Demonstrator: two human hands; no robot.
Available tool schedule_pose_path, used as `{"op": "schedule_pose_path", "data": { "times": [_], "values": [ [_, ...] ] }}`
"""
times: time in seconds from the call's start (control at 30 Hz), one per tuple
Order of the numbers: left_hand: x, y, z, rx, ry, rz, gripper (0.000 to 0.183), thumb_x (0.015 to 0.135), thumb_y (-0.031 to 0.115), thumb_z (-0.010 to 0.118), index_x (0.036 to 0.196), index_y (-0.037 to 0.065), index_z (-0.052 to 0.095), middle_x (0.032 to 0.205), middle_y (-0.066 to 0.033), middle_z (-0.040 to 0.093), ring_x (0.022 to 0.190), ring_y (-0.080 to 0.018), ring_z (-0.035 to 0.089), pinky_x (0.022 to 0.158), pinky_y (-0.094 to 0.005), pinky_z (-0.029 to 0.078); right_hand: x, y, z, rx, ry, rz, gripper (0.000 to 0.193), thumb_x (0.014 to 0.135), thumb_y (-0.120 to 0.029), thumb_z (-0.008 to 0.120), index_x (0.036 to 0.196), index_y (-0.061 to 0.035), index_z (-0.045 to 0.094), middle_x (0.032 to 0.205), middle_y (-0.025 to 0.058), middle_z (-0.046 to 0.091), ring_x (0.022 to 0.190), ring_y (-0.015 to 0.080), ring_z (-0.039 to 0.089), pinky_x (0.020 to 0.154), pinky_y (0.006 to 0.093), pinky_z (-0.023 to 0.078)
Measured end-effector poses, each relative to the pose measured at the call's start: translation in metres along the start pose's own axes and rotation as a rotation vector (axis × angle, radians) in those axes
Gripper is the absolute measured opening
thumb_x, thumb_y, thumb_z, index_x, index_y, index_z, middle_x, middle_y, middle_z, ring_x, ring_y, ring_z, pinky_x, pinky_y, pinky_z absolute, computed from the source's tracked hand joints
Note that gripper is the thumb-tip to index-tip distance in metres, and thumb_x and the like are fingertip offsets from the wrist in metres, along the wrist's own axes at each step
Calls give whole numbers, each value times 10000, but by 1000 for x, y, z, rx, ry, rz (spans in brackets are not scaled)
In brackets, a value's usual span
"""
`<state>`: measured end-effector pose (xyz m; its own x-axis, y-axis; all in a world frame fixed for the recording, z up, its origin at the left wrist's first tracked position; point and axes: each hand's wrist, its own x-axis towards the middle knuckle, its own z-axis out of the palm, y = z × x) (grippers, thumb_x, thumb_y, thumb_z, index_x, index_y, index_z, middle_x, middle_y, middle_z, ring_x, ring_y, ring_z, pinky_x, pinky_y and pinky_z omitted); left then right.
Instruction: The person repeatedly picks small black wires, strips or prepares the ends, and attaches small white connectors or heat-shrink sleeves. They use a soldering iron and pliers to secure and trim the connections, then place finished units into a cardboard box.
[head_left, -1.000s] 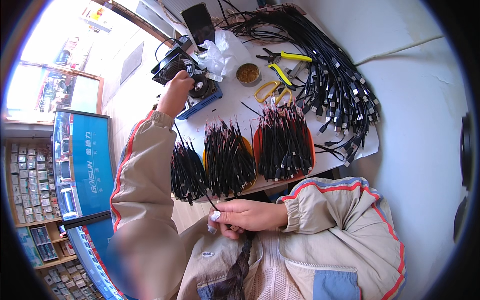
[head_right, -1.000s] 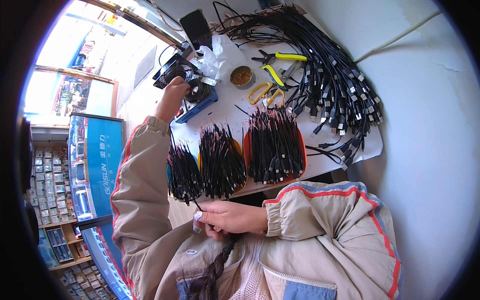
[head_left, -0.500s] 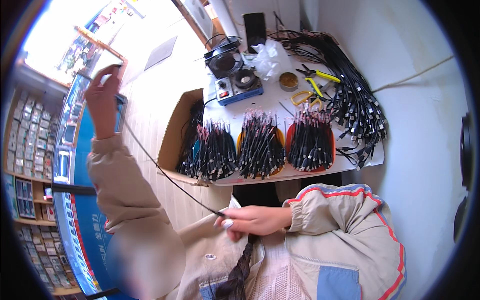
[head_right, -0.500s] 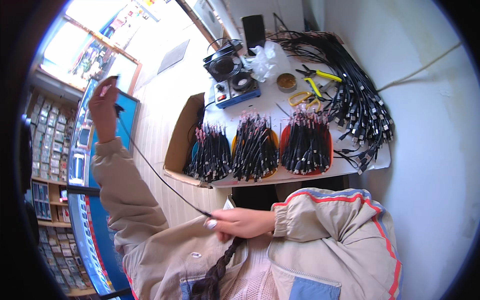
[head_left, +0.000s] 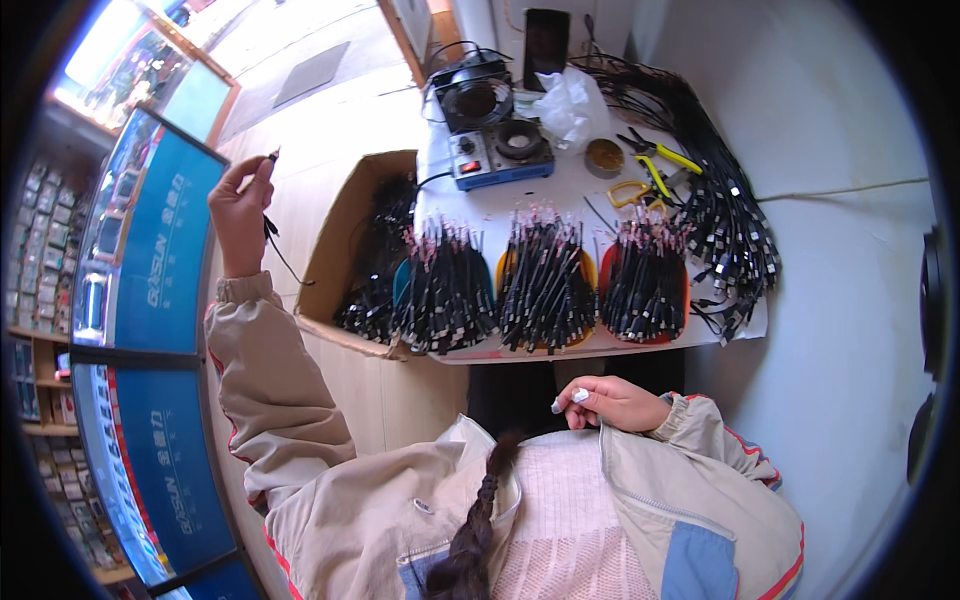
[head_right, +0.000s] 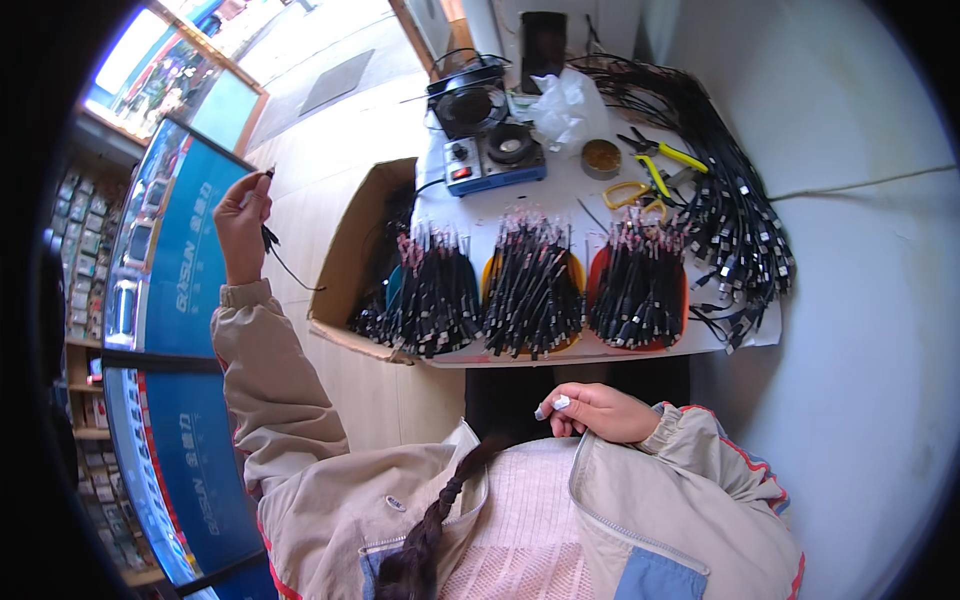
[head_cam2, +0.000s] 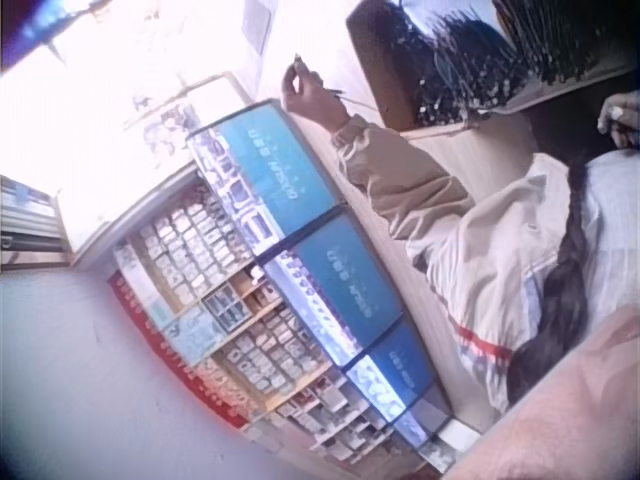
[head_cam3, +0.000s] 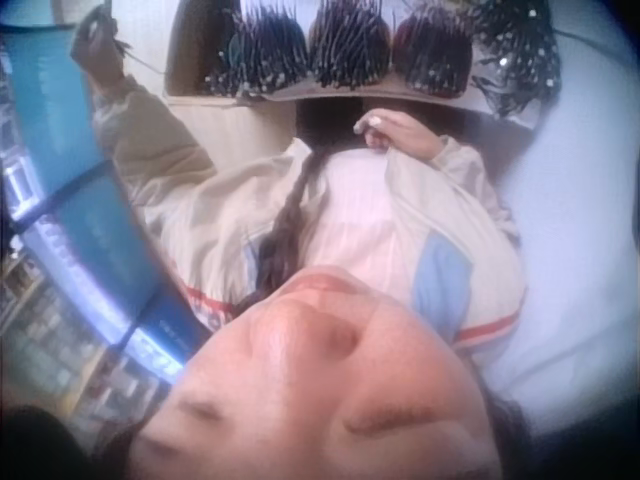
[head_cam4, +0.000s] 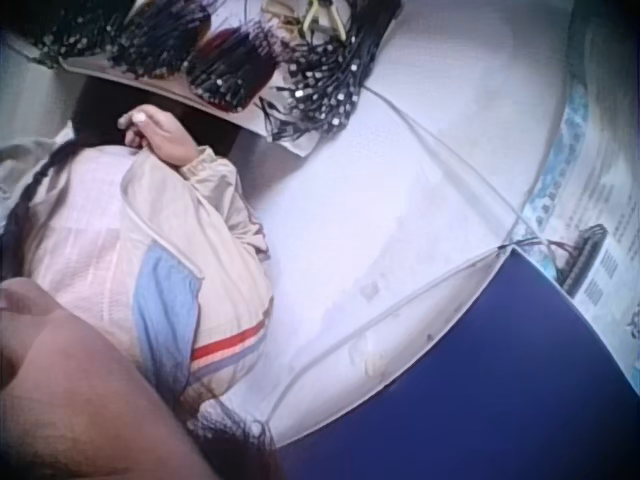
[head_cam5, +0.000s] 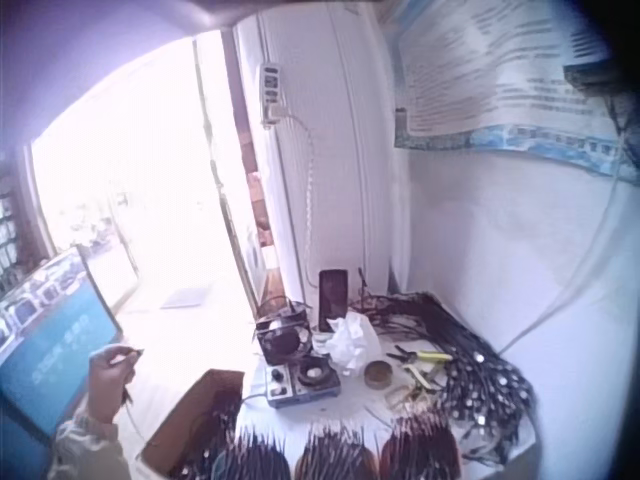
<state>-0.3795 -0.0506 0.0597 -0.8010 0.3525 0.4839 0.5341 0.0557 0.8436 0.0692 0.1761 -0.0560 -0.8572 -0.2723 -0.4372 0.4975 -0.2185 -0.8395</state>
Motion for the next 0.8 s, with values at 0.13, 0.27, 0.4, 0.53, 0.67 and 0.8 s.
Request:
{"op": "schedule_pose_path", "data": {
  "times": [0.13, 0.27, 0.4, 0.53, 0.67, 0.8],
  "values": [
    [10, -73, 38, 50, -72, -140, 210, 883, 104, 689, 999, -69, 668, 699, -5, 588, 537, -35, 454, 458, -187, 306, -8, -6, -7, 47, 55, -5, 285, 1040, -228, 379, 1125, -47, 584, 876, -15, 613, 796, 42, 531, 708, 196, 416],
    [22, -122, 83, 205, -19, -149, 337, 899, 191, 683, 1125, -52, 626, 977, -109, 666, 652, -106, 563, 553, -207, 442, -10, -8, -13, 48, 63, -47, 276, 1037, -237, 398, 1126, -53, 583, 872, -25, 602, 807, 44, 530, 717, 197, 414],
    [1, -92, 91, 281, -206, -156, 268, 901, 199, 672, 1050, -23, 656, 886, -61, 676, 700, -99, 584, 620, -229, 477, -8, -7, -13, 32, 41, -87, 242, 1023, -205, 431, 1125, -44, 580, 881, -19, 601, 810, 46, 534, 708, 198, 415],
    [-69, -25, 97, 384, -494, -62, 182, 870, 142, 680, 895, -38, 665, 738, -51, 643, 668, -102, 579, 616, -248, 475, -4, -4, -8, 52, 38, -48, 212, 1005, -169, 454, 1108, -40, 588, 881, -11, 609, 803, 48, 543, 697, 194, 419],
    [-112, 8, 117, 538, -570, 40, 191, 786, 133, 722, 772, -37, 638, 732, -177, 625, 689, -326, 613, 643, -377, 490, 2, 0, 2, 51, 24, -23, 197, 985, -128, 458, 1089, -35, 597, 884, -1, 619, 800, 50, 555, 700, 195, 430],
    [-118, 1, 130, 580, -536, -29, 215, 793, 148, 717, 755, -39, 619, 752, -188, 627, 720, -349, 608, 661, -407, 484, -3, 3, 10, 61, 47, -44, 187, 976, -108, 462, 1073, -31, 602, 889, 4, 625, 792, 55, 564, 704, 200, 441]
  ]
}}
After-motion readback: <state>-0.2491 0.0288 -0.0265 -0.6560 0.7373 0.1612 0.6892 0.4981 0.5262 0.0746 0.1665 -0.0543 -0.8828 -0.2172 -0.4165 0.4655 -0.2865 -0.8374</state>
